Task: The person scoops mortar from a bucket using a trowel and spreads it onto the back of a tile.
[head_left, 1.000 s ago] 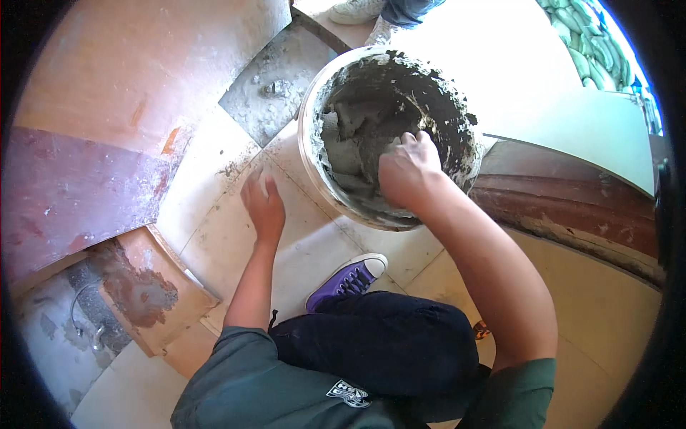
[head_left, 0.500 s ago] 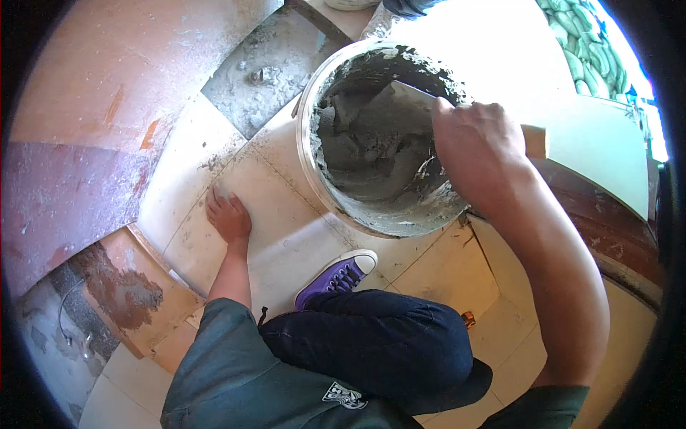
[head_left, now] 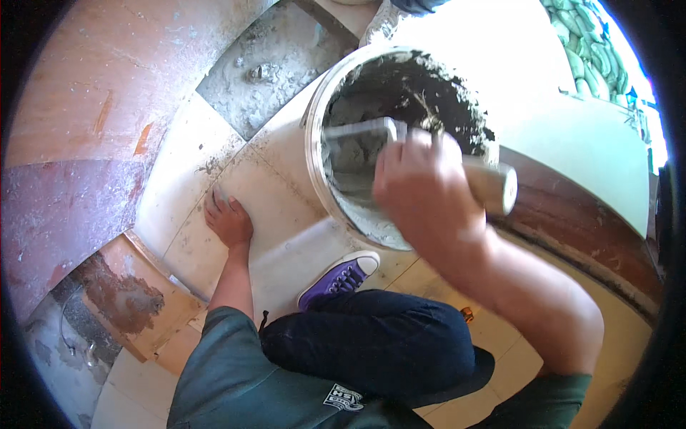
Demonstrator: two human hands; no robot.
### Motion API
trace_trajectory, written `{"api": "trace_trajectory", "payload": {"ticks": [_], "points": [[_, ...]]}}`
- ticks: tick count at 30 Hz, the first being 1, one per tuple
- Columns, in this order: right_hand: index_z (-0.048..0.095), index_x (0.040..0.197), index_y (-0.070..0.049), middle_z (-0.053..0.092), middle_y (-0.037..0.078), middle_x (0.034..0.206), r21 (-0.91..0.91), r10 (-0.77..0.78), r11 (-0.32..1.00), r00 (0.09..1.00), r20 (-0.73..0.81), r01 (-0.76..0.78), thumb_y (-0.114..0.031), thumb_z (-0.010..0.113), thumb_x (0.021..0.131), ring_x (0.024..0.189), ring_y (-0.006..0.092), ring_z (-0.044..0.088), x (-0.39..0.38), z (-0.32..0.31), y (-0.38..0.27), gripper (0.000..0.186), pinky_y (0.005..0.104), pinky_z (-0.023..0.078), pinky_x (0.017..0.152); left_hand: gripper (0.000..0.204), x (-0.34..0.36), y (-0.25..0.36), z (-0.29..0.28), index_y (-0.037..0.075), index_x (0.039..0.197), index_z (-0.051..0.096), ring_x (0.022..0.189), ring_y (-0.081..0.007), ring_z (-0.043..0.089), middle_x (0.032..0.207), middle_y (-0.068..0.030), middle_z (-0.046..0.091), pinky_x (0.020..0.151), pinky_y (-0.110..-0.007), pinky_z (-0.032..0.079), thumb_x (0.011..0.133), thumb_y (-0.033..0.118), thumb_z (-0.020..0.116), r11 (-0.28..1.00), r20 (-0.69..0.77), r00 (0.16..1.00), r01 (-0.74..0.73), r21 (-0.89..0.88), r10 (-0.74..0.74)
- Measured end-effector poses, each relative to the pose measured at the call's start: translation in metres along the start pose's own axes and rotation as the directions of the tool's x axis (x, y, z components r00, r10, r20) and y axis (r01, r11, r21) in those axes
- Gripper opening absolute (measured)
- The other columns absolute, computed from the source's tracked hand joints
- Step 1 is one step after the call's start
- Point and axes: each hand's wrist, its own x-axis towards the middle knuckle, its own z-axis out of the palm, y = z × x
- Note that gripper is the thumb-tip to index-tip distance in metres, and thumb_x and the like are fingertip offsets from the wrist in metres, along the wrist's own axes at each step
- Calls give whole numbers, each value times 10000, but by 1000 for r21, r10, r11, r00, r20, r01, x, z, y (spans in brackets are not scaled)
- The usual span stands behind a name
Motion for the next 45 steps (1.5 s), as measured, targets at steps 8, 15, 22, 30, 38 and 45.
{"api": "trace_trajectory", "payload": {"ticks": [8, 15, 22, 30, 38, 45], "points": [[725, 842, -97, 713, 64, 808, 232, 114, 961, 982, 149, -147, -141, 669, 862, 735, 164, 689, 7, 21, 58, 74, 331, 543, 605, 521, 2, -15, 3, 77, 1459, 449, 1354, -361, 412, 1494, -139, 440, 1125, -509, 313, 982, 278, 507, 999, -33, 999, -13, 53, 15], [707, 793, -115, 658, 28, 718, 70, -23, 997, 1000, 1, 23, -214, 707, 804, 685, 174, 647, 21, 59, -24, 100, 356, 498, 562, 505, -1, 1, 6, 32, 1423, 471, 1378, -371, 390, 1508, -153, 429, 1138, -529, 306, 979, 267, 526, 1000, -10, 1000, 15, -4, -15], [740, 888, -104, 719, 64, 890, 164, 75, 981, 983, 171, -103, -188, 651, 891, 830, 187, 703, -1, 29, 76, 121, 369, 549, 727, 525, -1, -8, 3, 47, 1459, 450, 1373, -380, 396, 1514, -150, 430, 1141, -538, 298, 994, 285, 503, 1000, -42, 999, -3, 17, 4], [725, 873, -57, 731, 135, 853, 298, 72, 936, 933, 352, -185, -109, 620, 832, 803, 249, 737, 22, 88, 32, 124, 397, 590, 676, 529, 2, -3, 6, 34, 1461, 440, 1350, -405, 410, 1509, -168, 431, 1127, -552, 309, 1002, 291, 492, 999, -39, 999, -14, 32, 16], [755, 784, -24, 736, 197, 835, 576, -68, 765, 854, 516, -287, -224, 637, 787, 762, 333, 742, 36, 76, 19, 233, 426, 596, 705, 529, 0, -5, 9, 71, 1474, 435, 1394, -380, 370, 1507, -177, 424, 1136, -538, 296, 1006, 316, 457, 991, 61, 996, 62, 117, -70], [746, 827, 26, 732, 246, 907, 661, -81, 511, 735, 673, -549, -289, 631, 818, 898, 412, 720, 29, 71, 15, 335, 465, 558, 855, 539, -1, -5, 9, 65, 1489, 414, 1411, -395, 341, 1523, -185, 398, 1146, -554, 276, 1010, 312, 451, 992, 74, 995, 63, 113, -72]]}}
